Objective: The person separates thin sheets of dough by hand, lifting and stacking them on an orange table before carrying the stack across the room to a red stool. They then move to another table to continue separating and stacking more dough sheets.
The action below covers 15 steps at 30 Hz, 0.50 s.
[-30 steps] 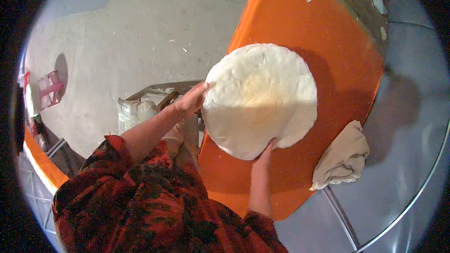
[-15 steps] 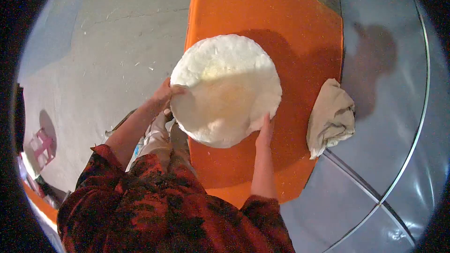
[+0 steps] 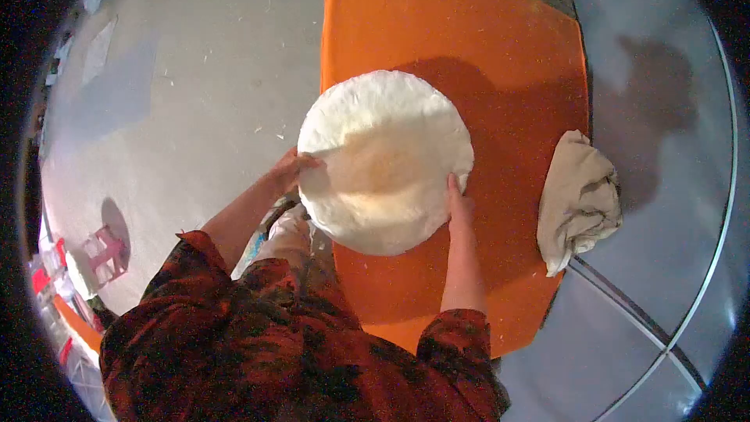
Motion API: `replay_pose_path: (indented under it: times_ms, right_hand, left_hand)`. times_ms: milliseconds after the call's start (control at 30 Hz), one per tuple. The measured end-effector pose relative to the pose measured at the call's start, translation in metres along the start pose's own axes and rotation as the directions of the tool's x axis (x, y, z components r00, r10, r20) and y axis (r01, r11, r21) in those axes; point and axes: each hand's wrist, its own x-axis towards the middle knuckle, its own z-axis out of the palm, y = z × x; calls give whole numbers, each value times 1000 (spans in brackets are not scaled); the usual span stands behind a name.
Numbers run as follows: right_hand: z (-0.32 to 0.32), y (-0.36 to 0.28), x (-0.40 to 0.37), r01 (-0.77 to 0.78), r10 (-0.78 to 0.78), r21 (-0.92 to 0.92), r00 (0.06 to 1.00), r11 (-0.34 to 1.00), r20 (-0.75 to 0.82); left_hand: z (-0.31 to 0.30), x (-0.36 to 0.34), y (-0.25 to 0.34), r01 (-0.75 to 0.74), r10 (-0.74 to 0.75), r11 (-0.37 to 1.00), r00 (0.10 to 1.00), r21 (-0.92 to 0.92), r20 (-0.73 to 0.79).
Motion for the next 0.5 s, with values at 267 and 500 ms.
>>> replay_pose_path:
  times_ms: [267, 500]
  right_hand:
    - [1, 29, 30, 24, -57, 250, 991, 968, 124]
    - [40, 70, -16, 59, -115, 449, 988, 891, 100]
  left_hand:
    - [-21, 23, -16, 26, -29, 999, 996, 37, 84]
    - [-41, 13, 41, 68, -82, 991, 989, 117, 124]
